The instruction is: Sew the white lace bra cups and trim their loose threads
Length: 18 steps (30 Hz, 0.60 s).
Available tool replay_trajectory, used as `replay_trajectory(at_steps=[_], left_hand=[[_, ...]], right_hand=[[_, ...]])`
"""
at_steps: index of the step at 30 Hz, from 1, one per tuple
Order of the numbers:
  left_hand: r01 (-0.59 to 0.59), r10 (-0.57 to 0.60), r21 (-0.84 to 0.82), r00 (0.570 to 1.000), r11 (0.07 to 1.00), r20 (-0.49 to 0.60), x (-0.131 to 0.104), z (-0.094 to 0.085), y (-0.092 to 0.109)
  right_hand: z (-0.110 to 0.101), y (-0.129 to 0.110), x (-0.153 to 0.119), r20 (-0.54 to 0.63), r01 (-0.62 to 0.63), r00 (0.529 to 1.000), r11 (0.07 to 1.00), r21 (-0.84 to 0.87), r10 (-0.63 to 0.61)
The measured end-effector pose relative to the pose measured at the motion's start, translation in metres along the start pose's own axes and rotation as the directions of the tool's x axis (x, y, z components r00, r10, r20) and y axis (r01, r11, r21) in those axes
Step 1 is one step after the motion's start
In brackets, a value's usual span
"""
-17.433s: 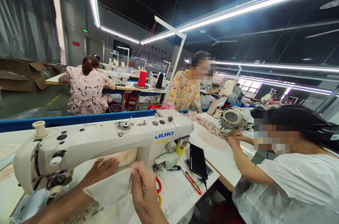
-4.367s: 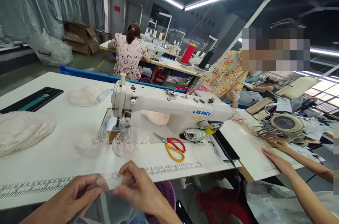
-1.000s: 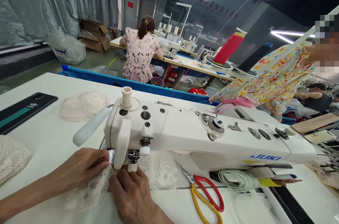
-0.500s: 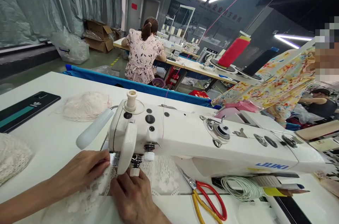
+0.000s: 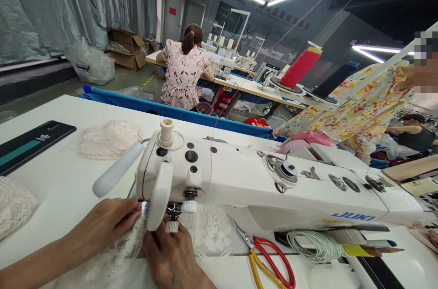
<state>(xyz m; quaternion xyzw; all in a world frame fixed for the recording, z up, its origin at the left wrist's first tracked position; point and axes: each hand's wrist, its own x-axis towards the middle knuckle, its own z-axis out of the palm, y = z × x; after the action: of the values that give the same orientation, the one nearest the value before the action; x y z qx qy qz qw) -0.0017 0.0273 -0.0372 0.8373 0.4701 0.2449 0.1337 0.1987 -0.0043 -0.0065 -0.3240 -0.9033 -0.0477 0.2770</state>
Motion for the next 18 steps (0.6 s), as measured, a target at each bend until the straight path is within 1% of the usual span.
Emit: replay_trajectory(at_steps=[5,10,16,18], left_hand=[[-0.037,0.039,0.048,0.999,0.998,-0.032,0.002,0.001,0.0],[-0.093,0.102,0.132,0.993,0.987,-0.064,0.004,-0.001,0.003],[-0.163,0.193,0.3,0.978,0.94,-0.073,0.004,-0.021,0.009],[-0.213,0.255,0.339,0.963,0.916,-0.085,0.006,-0.028,0.011]], right_hand=[[0.002,-0.001,-0.004,0.044,0.025,0.999,1.0,-0.006,-0.025],[0.0,0.0,-0.001,-0.022,0.063,0.998,0.998,0.02,-0.063],[-0.002,-0.003,0.001,0.006,0.065,0.998,0.998,-0.014,-0.065],[-0.003,-0.004,0.0,0.003,0.068,0.998,0.997,-0.036,-0.068]])
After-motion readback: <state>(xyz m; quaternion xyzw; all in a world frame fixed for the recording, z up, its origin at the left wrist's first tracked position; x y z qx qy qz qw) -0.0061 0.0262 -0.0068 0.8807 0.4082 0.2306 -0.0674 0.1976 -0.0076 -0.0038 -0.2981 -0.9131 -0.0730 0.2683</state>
